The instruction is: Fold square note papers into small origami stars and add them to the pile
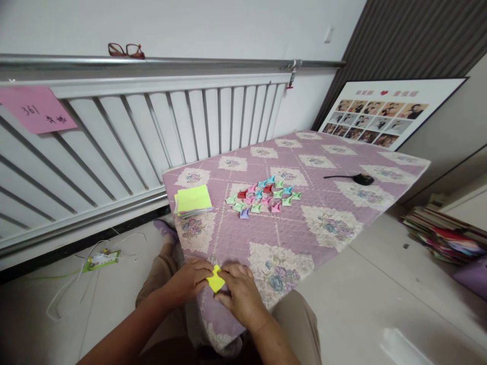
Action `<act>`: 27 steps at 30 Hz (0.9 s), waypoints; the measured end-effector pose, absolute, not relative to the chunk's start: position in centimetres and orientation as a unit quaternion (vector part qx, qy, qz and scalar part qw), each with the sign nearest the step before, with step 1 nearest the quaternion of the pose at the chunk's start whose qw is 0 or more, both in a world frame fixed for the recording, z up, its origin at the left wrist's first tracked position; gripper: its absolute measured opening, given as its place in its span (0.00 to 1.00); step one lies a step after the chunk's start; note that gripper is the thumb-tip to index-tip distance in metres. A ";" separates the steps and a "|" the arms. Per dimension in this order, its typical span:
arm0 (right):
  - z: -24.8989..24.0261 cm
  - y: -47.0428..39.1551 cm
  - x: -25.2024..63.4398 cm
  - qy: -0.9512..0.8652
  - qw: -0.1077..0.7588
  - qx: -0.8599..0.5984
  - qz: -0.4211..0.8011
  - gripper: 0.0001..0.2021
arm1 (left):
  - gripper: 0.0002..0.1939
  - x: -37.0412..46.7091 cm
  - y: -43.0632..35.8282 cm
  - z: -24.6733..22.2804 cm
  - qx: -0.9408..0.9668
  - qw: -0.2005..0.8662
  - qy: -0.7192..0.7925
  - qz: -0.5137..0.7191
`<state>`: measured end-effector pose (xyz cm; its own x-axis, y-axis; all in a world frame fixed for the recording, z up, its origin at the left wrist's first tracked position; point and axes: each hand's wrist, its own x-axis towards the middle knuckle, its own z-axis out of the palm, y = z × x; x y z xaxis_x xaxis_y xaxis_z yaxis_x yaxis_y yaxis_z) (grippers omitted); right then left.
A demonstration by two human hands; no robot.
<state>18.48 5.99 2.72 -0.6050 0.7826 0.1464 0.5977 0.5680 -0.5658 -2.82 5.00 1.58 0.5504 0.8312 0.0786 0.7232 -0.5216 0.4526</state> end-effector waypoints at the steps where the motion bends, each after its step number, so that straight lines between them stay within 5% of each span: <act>1: 2.7 6.0 18.5 -0.862 0.194 -0.402 0.239 0.22 | 0.12 -2.9 4.9 1.5 0.866 0.181 0.446 0.135; 27: 3.1 5.9 18.0 -0.861 0.180 -0.420 0.226 0.24 | 0.08 -2.7 5.0 1.8 0.926 -0.036 0.372 0.044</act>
<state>18.01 5.92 3.15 -0.5830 0.8037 0.1195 0.6414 0.5455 -0.5395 -2.74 5.02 1.80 0.7189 0.6867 0.1078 0.6929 -0.7202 -0.0337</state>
